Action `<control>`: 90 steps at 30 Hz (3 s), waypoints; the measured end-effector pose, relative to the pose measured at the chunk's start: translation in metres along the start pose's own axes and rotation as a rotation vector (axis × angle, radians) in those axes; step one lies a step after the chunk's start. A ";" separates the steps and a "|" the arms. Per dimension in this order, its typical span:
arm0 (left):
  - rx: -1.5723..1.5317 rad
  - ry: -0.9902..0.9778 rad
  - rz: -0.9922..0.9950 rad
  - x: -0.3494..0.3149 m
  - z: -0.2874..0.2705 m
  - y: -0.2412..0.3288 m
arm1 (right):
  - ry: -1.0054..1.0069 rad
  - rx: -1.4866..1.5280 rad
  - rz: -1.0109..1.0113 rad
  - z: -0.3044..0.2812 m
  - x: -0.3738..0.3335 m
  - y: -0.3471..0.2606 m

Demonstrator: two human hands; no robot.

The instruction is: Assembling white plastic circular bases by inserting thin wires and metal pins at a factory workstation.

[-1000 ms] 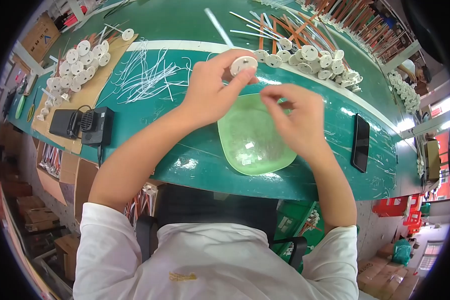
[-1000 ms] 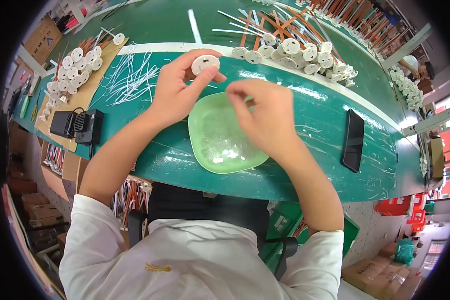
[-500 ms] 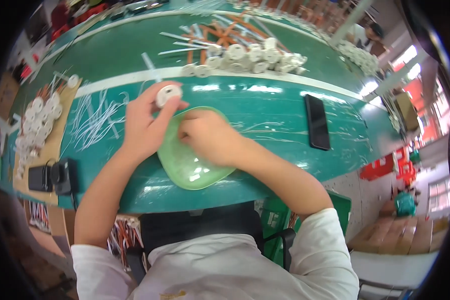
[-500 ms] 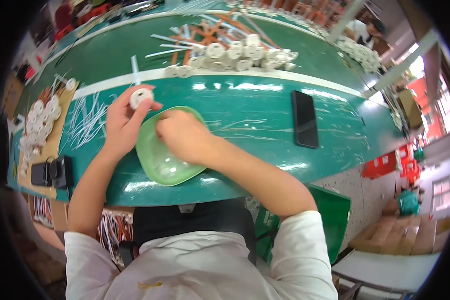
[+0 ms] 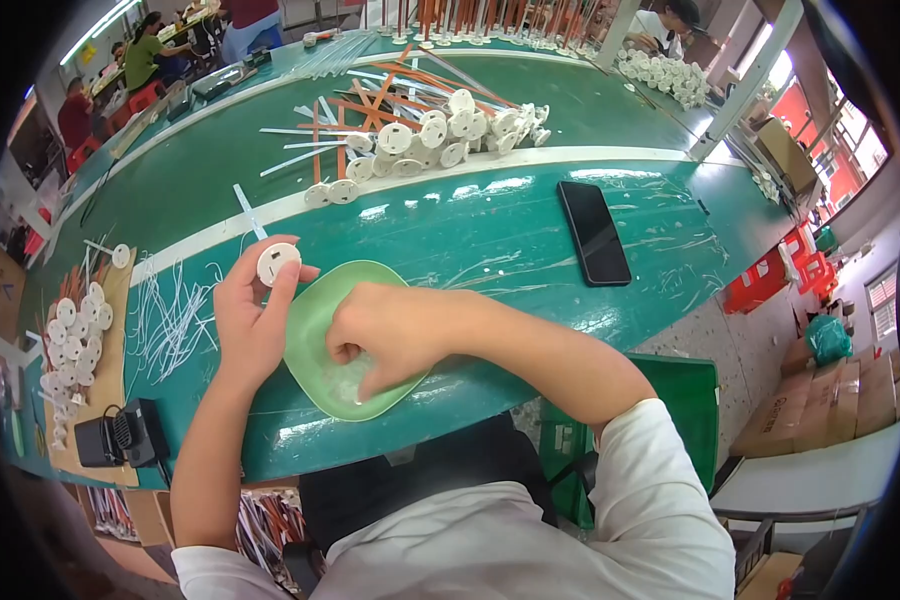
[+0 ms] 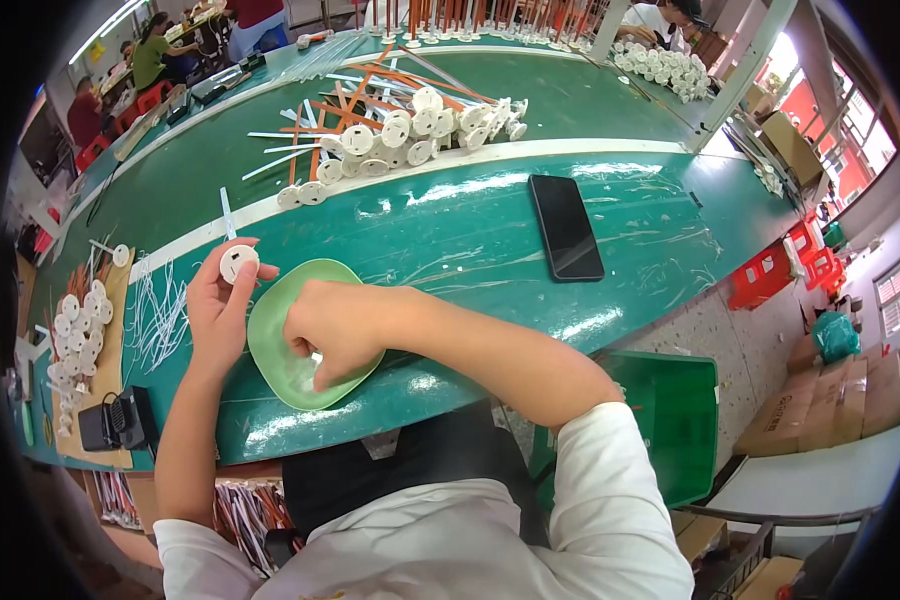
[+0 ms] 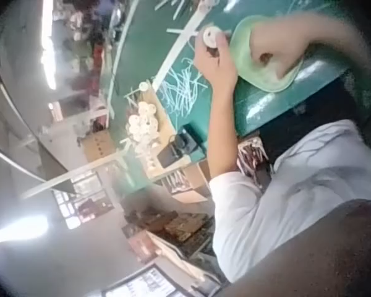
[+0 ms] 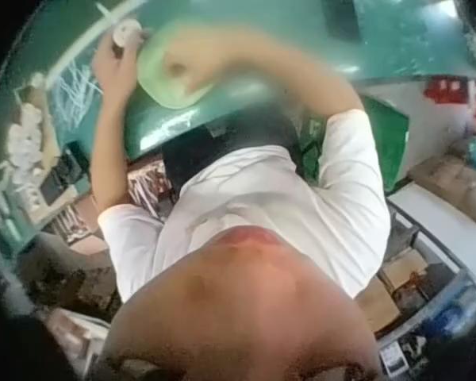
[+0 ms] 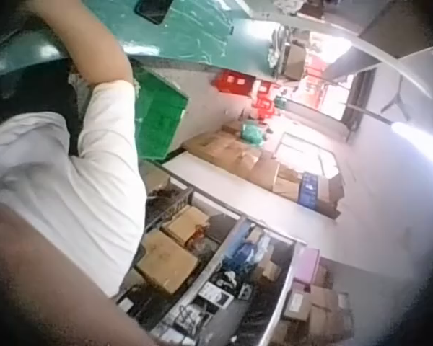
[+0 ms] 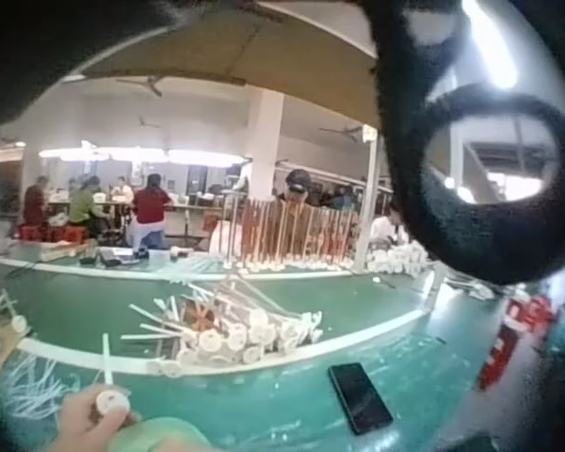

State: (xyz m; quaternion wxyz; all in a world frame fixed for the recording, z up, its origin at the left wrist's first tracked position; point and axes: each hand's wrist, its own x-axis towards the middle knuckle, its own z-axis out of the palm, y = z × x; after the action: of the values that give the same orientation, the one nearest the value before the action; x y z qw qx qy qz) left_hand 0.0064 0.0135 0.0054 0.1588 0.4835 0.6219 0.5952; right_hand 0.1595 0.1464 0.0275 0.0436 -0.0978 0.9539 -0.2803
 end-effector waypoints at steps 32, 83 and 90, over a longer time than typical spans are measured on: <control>-0.161 0.048 0.086 -0.006 -0.004 0.007 | 0.681 0.659 0.144 -0.012 0.006 -0.006; -0.059 0.098 0.172 -0.007 -0.001 0.013 | 0.893 0.532 0.093 -0.009 0.006 -0.013; -0.083 0.116 0.175 -0.007 -0.004 0.011 | 0.783 0.830 0.100 -0.006 0.010 -0.002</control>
State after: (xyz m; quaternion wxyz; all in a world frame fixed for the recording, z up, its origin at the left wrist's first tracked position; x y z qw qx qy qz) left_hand 0.0118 0.0035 0.0137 0.0898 0.4938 0.5603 0.6589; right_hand 0.1490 0.1454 0.0335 -0.2651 0.0837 0.7123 -0.6445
